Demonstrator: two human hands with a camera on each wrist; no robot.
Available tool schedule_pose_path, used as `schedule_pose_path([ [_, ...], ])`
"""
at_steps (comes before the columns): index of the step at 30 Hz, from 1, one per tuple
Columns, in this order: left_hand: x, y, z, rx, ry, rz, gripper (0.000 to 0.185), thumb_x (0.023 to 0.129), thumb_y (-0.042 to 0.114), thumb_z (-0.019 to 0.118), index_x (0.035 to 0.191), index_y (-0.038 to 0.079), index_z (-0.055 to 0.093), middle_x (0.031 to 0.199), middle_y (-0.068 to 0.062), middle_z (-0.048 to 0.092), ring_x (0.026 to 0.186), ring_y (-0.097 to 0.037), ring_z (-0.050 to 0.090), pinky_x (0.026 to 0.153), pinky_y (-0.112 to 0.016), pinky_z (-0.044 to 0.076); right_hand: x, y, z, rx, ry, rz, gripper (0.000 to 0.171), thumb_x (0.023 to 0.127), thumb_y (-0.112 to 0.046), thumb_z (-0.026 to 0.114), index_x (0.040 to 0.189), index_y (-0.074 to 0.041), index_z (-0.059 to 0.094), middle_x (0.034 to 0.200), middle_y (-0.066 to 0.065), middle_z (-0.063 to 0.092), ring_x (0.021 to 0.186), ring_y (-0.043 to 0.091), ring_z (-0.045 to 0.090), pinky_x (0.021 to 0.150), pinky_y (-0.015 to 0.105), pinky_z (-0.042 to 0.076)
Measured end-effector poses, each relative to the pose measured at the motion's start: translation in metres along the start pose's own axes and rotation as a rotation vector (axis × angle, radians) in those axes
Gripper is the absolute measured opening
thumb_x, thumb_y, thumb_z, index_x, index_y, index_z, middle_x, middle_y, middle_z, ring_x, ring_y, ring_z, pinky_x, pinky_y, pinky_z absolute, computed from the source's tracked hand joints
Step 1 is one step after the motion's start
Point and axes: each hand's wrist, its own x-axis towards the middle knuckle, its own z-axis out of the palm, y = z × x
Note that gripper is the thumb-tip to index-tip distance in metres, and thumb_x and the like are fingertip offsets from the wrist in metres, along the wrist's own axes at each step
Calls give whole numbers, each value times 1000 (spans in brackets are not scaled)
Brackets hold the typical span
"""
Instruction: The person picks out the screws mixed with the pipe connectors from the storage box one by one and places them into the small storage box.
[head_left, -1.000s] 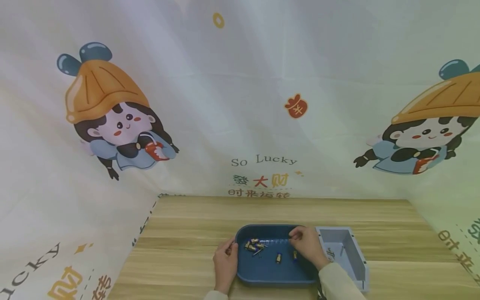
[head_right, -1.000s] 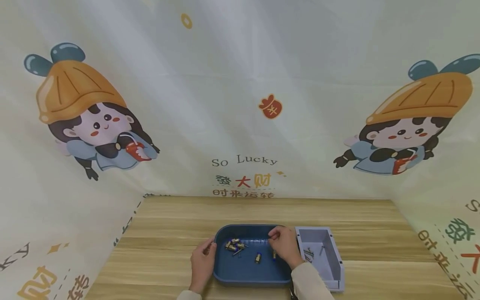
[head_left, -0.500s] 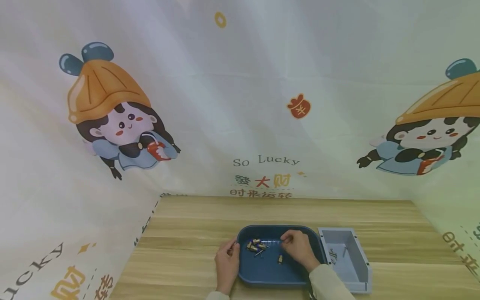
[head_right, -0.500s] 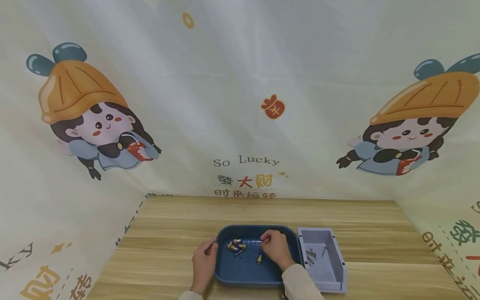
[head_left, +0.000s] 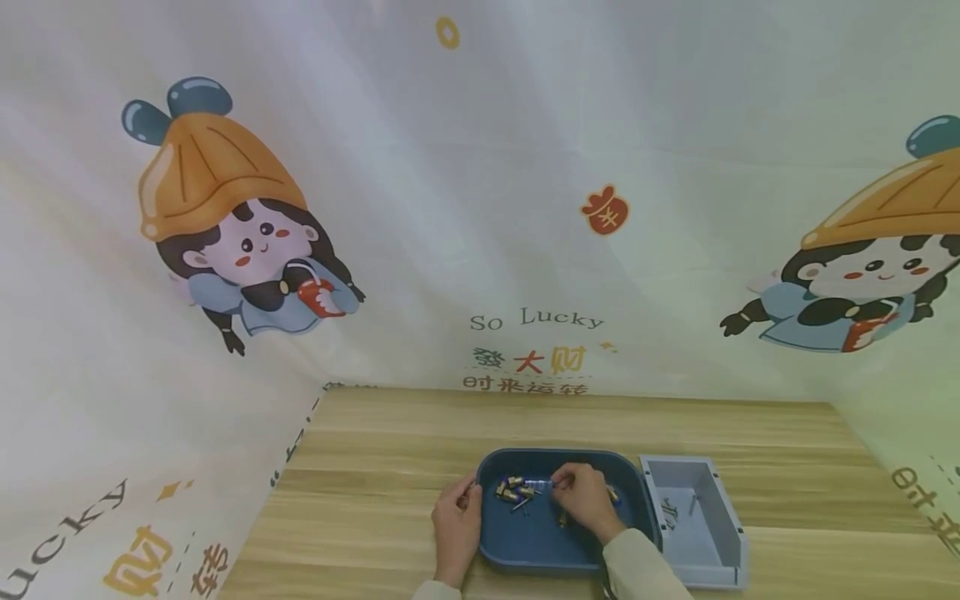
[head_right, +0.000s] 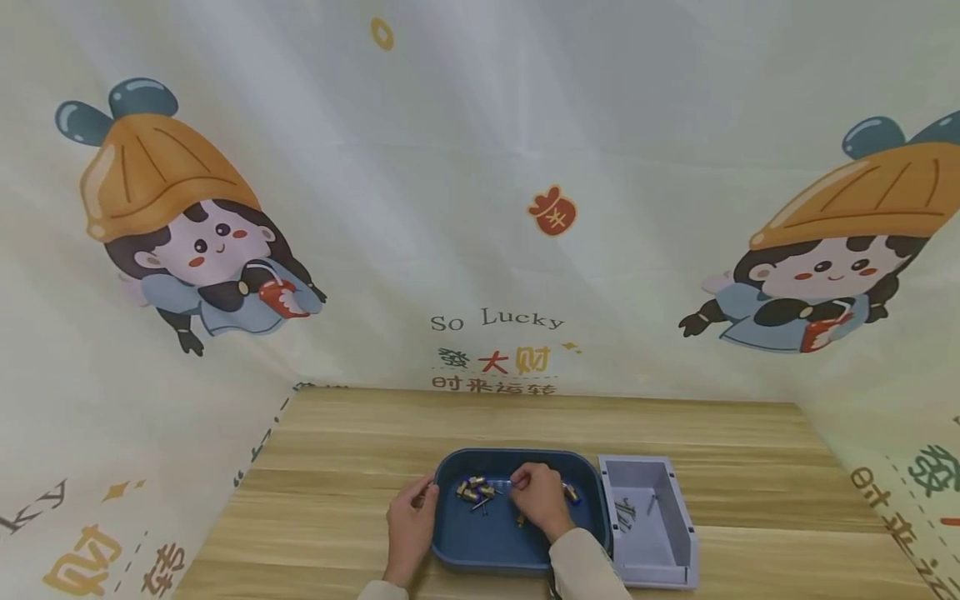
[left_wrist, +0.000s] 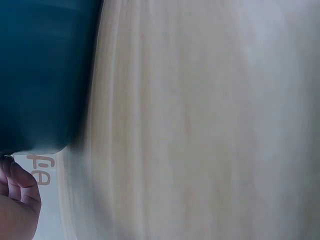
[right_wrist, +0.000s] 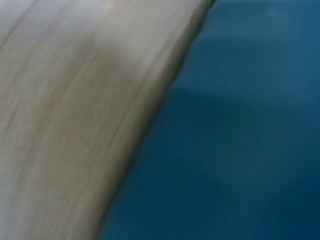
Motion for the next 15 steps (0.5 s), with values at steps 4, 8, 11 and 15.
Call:
schedule_pose_path([
  [4, 1, 0, 0, 7, 3, -2, 19, 85, 1, 65, 104, -1, 70, 85, -7, 64, 72, -7, 53, 63, -17, 45, 2, -3, 2, 6, -16, -9, 11, 69, 4, 71, 77, -2, 68, 68, 4, 65, 61, 10, 57, 55, 24, 46],
  [8, 1, 0, 0, 21, -2, -13, 19, 86, 2, 64, 104, -1, 70, 88, -8, 65, 72, -7, 53, 63, -18, 46, 3, -6, 5, -1, -19, -6, 10, 68, 4, 71, 76, -2, 69, 67, 3, 65, 60, 10, 57, 55, 24, 47],
  [11, 1, 1, 0, 25, -5, -15, 19, 86, 2, 63, 104, 0, 70, 90, -9, 66, 72, -6, 53, 62, -18, 46, 4, -7, 8, -4, -22, -6, 9, 68, 4, 71, 76, -2, 69, 66, 3, 65, 60, 9, 57, 55, 25, 47],
  [15, 0, 1, -1, 29, -2, 5, 19, 86, 2, 63, 103, -1, 70, 90, -9, 66, 71, -6, 53, 62, -18, 46, 6, -9, 11, -8, -35, -13, 8, 69, 4, 71, 76, 0, 68, 66, 4, 64, 60, 10, 56, 55, 25, 47],
])
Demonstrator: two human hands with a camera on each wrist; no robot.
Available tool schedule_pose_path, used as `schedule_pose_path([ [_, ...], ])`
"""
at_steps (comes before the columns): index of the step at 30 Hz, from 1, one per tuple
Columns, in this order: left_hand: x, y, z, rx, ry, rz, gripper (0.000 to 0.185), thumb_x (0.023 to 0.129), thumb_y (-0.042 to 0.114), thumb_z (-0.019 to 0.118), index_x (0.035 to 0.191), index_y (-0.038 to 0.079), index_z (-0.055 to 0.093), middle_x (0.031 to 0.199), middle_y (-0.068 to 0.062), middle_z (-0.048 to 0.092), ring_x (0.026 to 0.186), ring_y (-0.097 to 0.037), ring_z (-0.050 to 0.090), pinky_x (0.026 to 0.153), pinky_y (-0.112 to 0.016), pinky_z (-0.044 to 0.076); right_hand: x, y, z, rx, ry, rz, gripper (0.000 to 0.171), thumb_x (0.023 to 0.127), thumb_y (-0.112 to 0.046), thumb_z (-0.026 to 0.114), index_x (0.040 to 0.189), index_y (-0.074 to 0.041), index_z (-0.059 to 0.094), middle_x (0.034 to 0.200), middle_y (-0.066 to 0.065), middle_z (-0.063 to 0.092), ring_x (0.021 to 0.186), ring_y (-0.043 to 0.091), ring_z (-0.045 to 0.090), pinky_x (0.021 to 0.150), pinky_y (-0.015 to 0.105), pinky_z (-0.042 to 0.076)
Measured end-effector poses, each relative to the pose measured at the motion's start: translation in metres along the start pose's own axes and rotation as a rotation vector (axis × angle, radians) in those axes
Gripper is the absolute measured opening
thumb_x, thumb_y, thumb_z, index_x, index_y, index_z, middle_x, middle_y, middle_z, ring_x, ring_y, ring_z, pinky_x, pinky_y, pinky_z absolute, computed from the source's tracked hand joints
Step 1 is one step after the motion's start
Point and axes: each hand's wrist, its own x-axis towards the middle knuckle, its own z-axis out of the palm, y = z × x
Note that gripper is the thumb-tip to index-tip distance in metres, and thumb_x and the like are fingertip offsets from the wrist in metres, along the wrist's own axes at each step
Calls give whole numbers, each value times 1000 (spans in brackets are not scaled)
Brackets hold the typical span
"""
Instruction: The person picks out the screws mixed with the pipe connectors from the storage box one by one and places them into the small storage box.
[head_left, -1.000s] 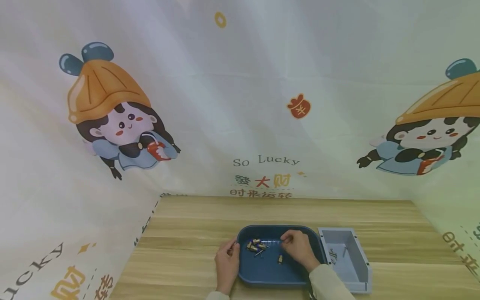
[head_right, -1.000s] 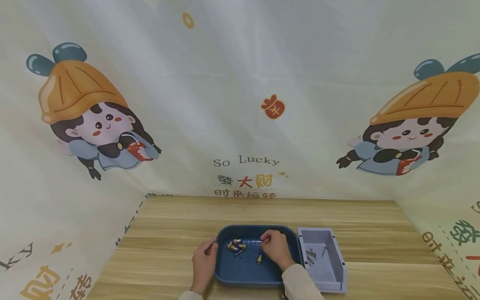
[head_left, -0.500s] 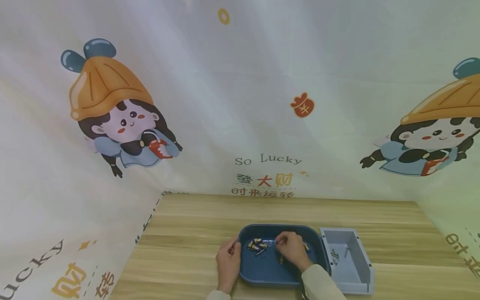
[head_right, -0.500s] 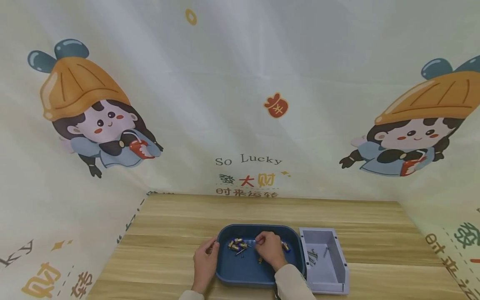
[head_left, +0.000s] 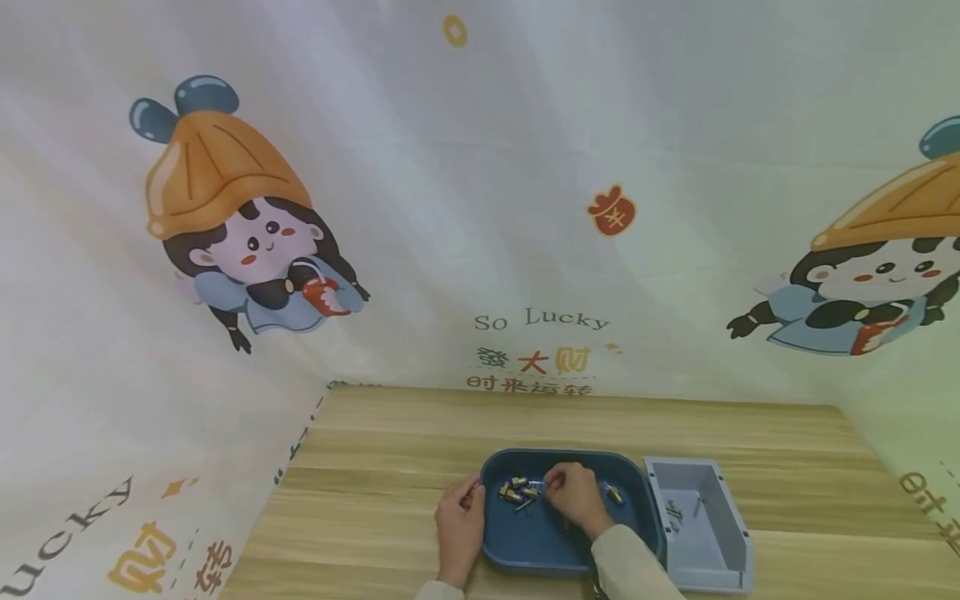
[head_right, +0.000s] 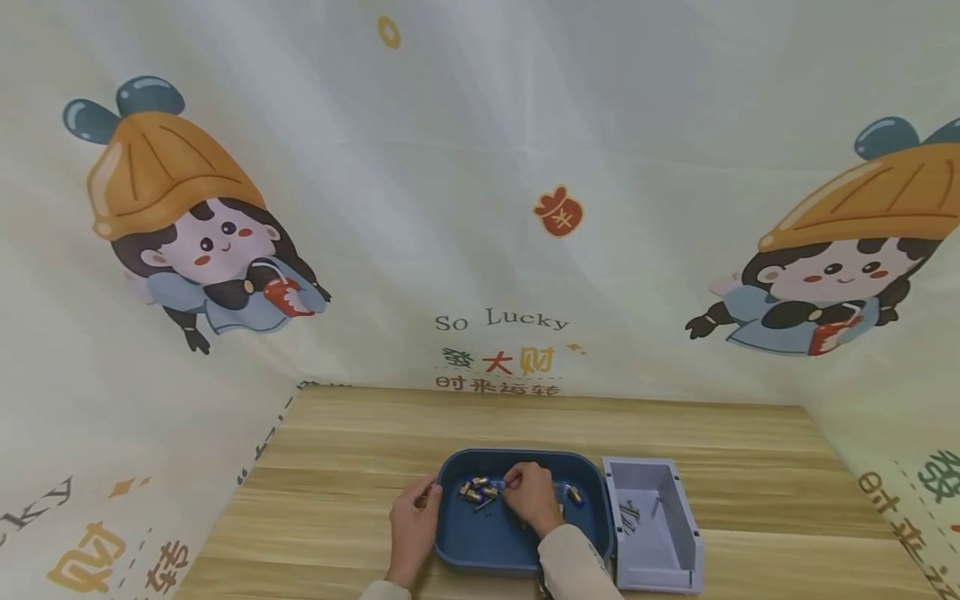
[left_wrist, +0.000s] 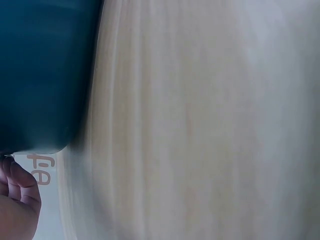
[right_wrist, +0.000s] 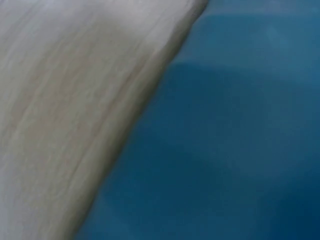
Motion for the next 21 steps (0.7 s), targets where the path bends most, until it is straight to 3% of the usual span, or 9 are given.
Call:
schedule_pose_path([
  [12, 0, 0, 1, 15, -1, -6, 18, 86, 2, 64, 103, 0, 71, 92, -9, 67, 72, -6, 54, 63, -18, 46, 4, 2, 8, -39, -43, 18, 8, 69, 2, 72, 76, -1, 69, 65, 2, 63, 60, 8, 53, 54, 24, 46],
  [21, 0, 0, -1, 9, 10, 30, 18, 85, 0, 64, 102, -1, 71, 90, -9, 67, 70, -4, 52, 61, -18, 46, 5, 2, 11, -62, -58, 21, 7, 69, 3, 72, 74, 0, 69, 64, 2, 62, 59, 9, 53, 54, 24, 46],
])
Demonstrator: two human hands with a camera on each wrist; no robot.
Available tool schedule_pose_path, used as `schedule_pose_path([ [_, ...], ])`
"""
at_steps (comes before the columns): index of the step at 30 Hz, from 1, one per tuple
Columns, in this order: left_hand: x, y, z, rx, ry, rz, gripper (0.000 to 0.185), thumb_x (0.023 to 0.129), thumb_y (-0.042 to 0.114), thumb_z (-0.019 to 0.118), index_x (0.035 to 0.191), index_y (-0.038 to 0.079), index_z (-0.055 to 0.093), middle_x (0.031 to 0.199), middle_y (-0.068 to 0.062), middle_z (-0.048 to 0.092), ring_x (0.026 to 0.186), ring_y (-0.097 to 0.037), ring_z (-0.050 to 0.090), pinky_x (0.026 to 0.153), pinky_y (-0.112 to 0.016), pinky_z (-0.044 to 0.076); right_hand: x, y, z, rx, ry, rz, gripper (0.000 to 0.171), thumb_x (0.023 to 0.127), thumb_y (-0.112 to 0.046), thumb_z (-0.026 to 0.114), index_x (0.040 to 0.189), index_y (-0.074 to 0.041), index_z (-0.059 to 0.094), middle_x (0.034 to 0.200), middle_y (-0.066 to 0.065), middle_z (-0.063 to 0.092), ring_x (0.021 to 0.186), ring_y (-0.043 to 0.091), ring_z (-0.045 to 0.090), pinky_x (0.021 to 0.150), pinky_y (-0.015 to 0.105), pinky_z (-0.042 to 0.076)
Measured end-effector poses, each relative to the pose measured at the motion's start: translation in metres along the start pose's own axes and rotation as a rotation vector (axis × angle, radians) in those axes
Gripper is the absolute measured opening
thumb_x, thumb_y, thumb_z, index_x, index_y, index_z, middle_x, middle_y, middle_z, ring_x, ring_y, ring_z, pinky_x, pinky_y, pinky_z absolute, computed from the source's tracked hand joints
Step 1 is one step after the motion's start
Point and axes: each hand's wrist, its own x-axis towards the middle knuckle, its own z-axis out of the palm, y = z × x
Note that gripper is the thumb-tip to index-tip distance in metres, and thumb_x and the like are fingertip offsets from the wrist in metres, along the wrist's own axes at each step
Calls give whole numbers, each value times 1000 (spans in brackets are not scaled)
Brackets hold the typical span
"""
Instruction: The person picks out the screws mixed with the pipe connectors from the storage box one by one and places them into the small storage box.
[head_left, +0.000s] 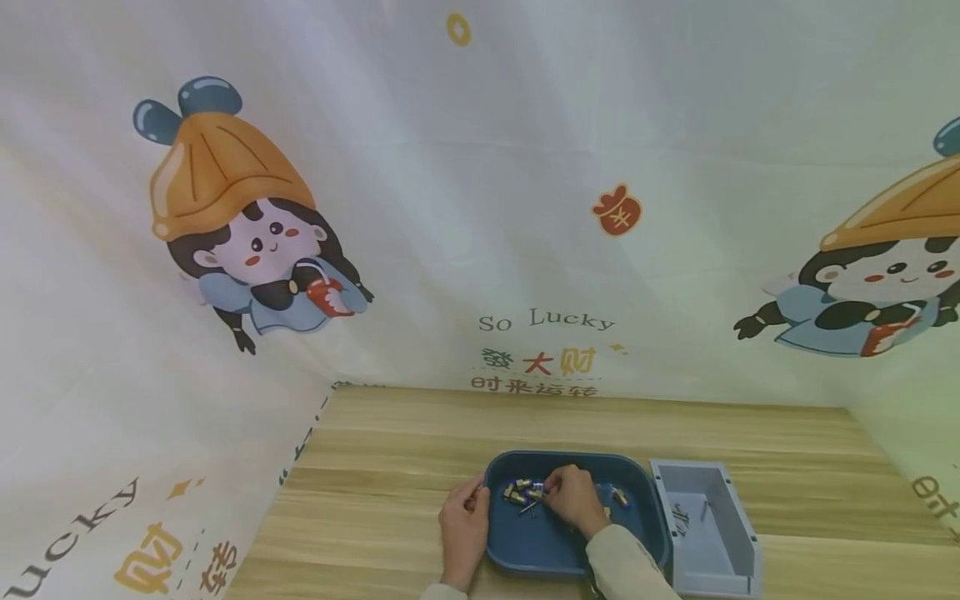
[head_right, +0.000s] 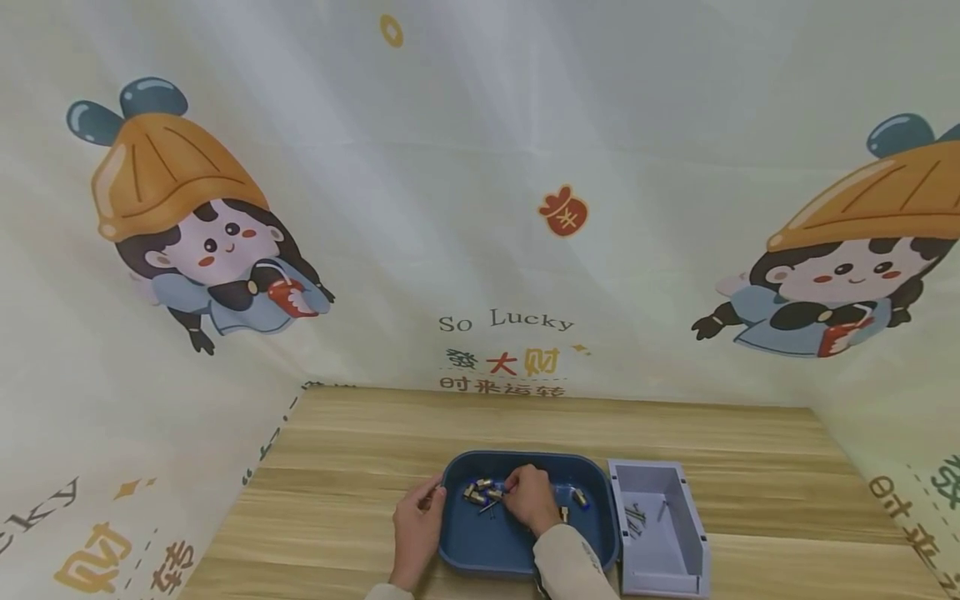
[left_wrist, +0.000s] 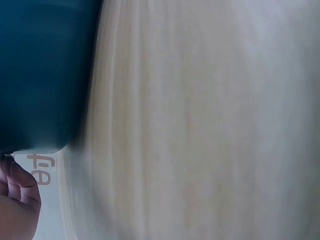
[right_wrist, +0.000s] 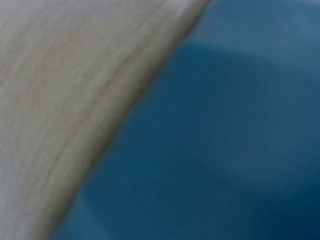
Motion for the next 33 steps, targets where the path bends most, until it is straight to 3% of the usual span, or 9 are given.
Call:
schedule_pose_path([
  [6, 0, 1, 1, -3, -2, -14, 18, 85, 1, 64, 102, -1, 71, 90, -9, 66, 70, -4, 52, 61, -18, 46, -1, 0, -1, -23, 13, -32, 9, 68, 4, 71, 67, -3, 67, 60, 1, 60, 56, 8, 51, 51, 23, 44],
  [13, 1, 0, 2, -11, -11, -34, 19, 86, 1, 64, 104, -1, 70, 92, -9, 67, 71, -5, 53, 62, -18, 46, -3, -2, -2, -44, 7, -69, 18, 69, 8, 61, 57, -5, 59, 54, -2, 52, 49, 9, 44, 44, 21, 35],
  [19, 0, -1, 2, -14, 2, -5, 18, 85, -1, 64, 102, -2, 71, 88, -7, 66, 70, -3, 52, 62, -18, 46, -6, -3, -2, -62, -36, -58, 17, 68, 6, 63, 58, -7, 58, 56, -2, 53, 50, 10, 45, 44, 23, 37],
  [26, 0, 0, 1, -7, 9, 38, 17, 85, 0, 65, 100, -2, 71, 87, -8, 67, 70, -4, 53, 62, -18, 46, -8, -2, -3, -61, -18, -93, 20, 66, 5, 65, 53, -7, 57, 50, -5, 50, 44, 7, 42, 42, 20, 34],
  [33, 0, 0, 2, -8, -4, 10, 18, 84, -1, 65, 101, -3, 70, 86, -7, 66, 71, -5, 54, 63, -18, 47, -11, -1, -6, -32, -31, -107, 20, 65, 4, 68, 50, -6, 59, 47, -5, 52, 43, 3, 40, 42, 19, 35],
])
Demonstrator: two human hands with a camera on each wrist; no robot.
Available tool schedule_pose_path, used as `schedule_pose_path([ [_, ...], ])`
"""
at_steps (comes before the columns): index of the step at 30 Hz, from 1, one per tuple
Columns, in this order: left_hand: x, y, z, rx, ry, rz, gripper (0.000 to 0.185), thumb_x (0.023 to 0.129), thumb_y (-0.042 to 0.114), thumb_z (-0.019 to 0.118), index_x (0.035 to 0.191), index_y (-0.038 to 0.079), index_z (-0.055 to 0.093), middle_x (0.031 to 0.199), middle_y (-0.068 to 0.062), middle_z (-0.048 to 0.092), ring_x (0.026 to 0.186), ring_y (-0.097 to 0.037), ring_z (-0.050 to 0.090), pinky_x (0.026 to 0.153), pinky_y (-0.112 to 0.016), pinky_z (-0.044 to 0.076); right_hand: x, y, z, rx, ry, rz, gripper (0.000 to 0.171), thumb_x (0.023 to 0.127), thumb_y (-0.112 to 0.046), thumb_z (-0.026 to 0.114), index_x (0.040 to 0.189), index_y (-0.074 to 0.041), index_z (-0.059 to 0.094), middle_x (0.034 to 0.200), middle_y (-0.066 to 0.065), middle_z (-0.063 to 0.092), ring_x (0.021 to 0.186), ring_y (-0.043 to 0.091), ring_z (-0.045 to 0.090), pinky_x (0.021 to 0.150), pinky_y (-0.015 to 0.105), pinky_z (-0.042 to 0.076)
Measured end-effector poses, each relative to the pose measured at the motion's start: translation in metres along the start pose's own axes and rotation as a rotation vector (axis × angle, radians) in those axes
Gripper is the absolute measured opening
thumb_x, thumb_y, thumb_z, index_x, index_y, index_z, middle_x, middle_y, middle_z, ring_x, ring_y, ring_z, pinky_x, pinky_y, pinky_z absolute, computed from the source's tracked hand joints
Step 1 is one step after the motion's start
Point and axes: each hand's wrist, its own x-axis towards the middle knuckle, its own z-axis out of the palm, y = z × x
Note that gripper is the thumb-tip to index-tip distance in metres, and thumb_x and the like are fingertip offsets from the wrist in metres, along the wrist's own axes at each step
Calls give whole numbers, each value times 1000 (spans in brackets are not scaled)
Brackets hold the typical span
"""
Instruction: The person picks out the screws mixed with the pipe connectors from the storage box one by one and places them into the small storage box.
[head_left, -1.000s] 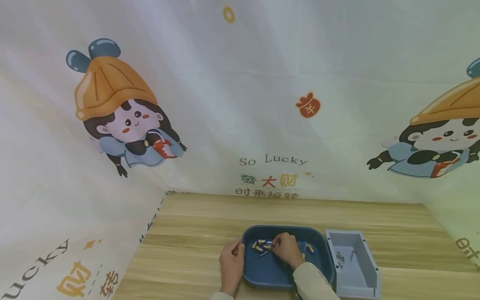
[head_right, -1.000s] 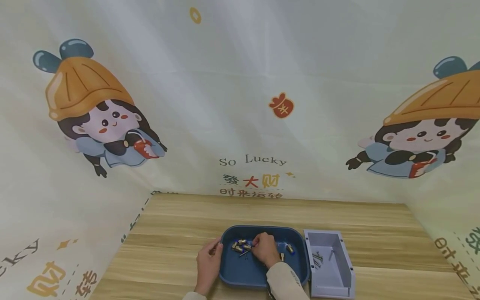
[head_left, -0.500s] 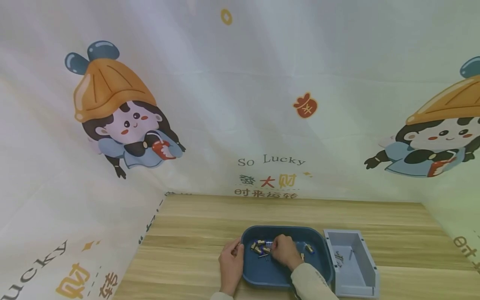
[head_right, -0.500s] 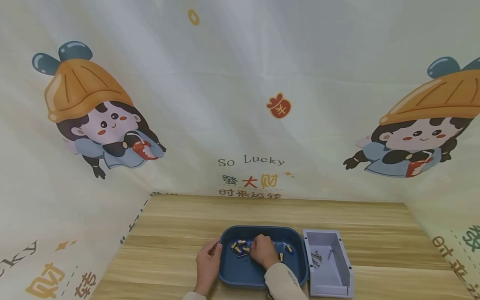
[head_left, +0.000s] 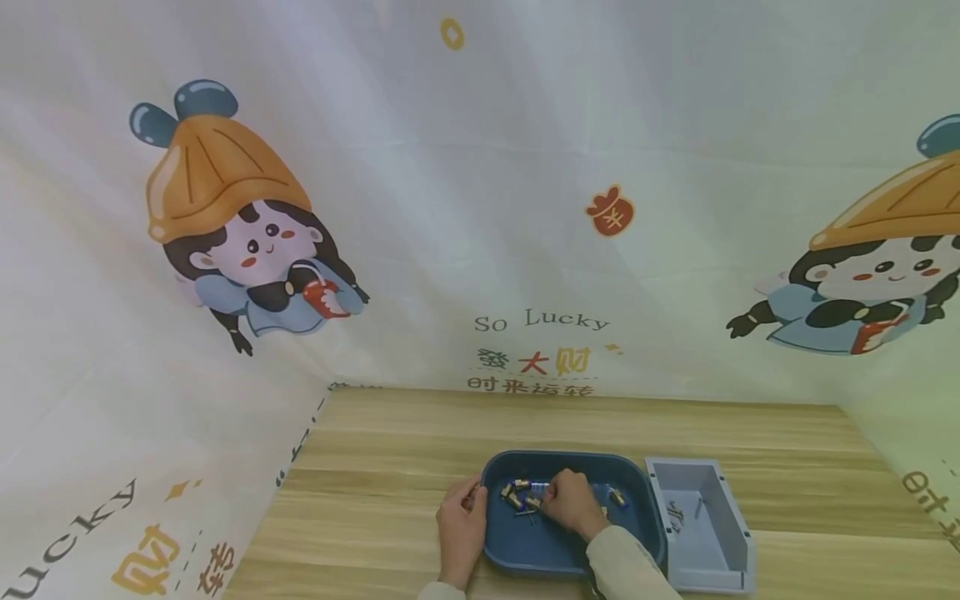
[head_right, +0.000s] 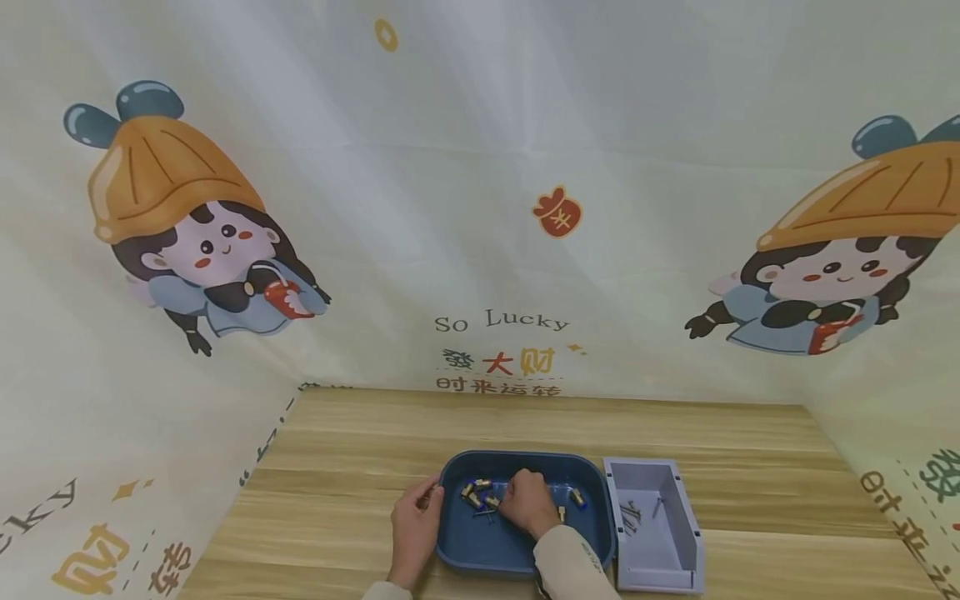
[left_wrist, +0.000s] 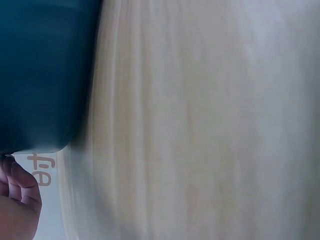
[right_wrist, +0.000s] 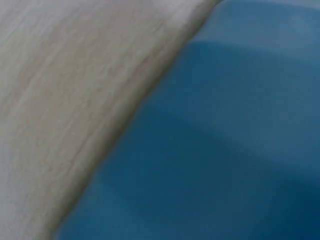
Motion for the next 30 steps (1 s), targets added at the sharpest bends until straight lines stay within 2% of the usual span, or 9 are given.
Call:
schedule_pose_path([
  [9, 0, 0, 1, 2, -2, 0, 18, 85, -1, 65, 102, -3, 70, 87, -8, 66, 72, -7, 54, 62, -18, 47, -1, 3, -5, 51, -10, 41, 17, 67, 3, 70, 55, -6, 63, 50, -2, 58, 36, 1, 44, 41, 19, 41],
  [19, -2, 0, 2, 1, 5, -13, 18, 84, -1, 66, 101, -2, 71, 88, -8, 66, 73, -8, 54, 63, -18, 46, -4, 5, -21, 41, 25, 18, 11, 69, 1, 67, 61, -6, 67, 59, 1, 64, 51, 6, 52, 50, 23, 47],
  [26, -1, 0, 3, 4, 0, -24, 17, 85, -1, 66, 101, -2, 71, 86, -8, 66, 72, -8, 54, 63, -18, 46, -7, 8, -37, 72, 28, 90, 7, 74, -5, 69, 68, -8, 71, 66, -1, 67, 58, 8, 56, 56, 27, 48],
  [30, 0, 1, 2, 5, 0, -18, 17, 85, 0, 65, 102, -3, 70, 87, -8, 65, 73, -9, 54, 62, -17, 46, -9, 12, -43, 77, 43, 116, 5, 75, -9, 70, 71, -7, 71, 66, -2, 66, 56, 8, 55, 54, 27, 48],
])
